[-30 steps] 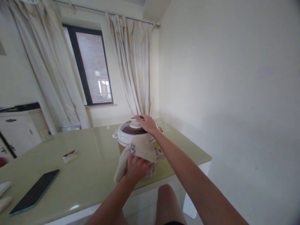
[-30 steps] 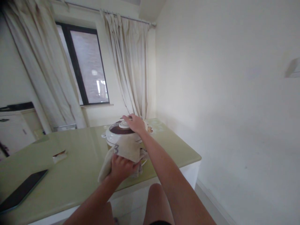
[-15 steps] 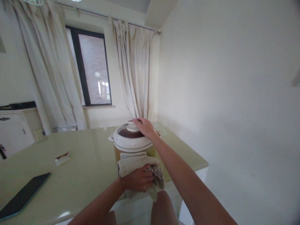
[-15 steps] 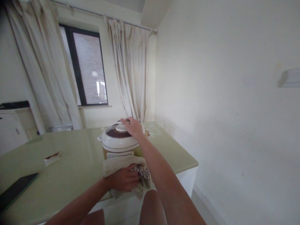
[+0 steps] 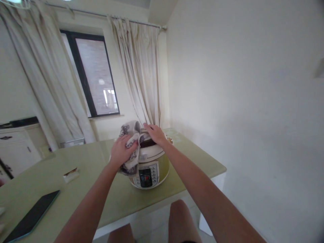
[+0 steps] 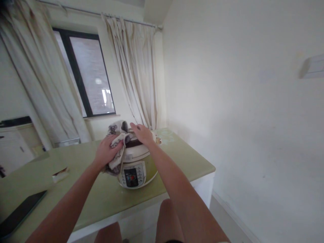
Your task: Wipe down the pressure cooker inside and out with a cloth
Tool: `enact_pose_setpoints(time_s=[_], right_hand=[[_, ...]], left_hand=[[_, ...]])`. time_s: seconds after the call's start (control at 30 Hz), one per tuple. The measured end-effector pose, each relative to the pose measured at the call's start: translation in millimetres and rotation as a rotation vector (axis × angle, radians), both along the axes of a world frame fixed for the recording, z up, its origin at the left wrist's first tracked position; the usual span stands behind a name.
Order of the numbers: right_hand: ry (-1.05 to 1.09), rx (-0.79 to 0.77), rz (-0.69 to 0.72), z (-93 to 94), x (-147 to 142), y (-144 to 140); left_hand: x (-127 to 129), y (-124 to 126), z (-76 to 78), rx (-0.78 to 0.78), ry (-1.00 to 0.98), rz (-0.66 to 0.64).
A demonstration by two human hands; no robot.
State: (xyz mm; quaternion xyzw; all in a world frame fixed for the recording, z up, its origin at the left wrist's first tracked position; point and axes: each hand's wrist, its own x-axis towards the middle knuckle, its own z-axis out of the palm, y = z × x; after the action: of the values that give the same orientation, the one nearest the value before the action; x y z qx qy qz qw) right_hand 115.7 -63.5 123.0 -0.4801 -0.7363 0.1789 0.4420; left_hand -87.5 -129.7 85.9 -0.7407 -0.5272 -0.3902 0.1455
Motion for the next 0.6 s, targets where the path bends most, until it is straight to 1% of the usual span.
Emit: enact_pose_setpoints(time_s=[0.07, 0.1, 0.17, 0.27, 0.33, 0.37, 0.43, 0.5, 0.6], right_hand=[[0.019, -0.003, 0.017, 1.3, 0.1, 1.1], [0.030, -0.001, 0.025, 1.2, -0.1, 2.2], [0.059, 0.011, 0.039, -0.5, -0.5, 5.5], [0.077, 0.077, 0.081, -2.7, 0.0, 10.7], [0.005, 0.123, 0.117, 0.8, 2.0, 12.8], [-0.062, 0.121, 0.126, 5.0, 3.3, 13.2], [-0.219, 0.070, 0.105, 18.2, 5.2, 13.3], [-0.352, 0.010, 0.056, 35.6, 4.9, 13.1], [-0.472, -0.029, 0.043, 60.6, 0.8, 13.4]], left_hand=[[5.2, 3.0, 19.7, -0.117, 0.040, 0.033], [7.9, 2.6, 25.8, -0.142, 0.082, 0.044], [14.0, -1.8, 30.3, -0.116, 0.178, 0.054], [23.5, -12.9, 24.3, -0.006, 0.297, 0.043], [29.0, -19.7, 17.1, 0.060, 0.340, 0.023], [31.4, -22.5, 13.5, 0.085, 0.362, -0.001], [36.3, -27.2, 7.2, 0.120, 0.414, -0.075], [42.7, -31.3, 2.5, 0.140, 0.476, -0.152], [58.2, -35.3, -0.9, 0.148, 0.592, -0.223]])
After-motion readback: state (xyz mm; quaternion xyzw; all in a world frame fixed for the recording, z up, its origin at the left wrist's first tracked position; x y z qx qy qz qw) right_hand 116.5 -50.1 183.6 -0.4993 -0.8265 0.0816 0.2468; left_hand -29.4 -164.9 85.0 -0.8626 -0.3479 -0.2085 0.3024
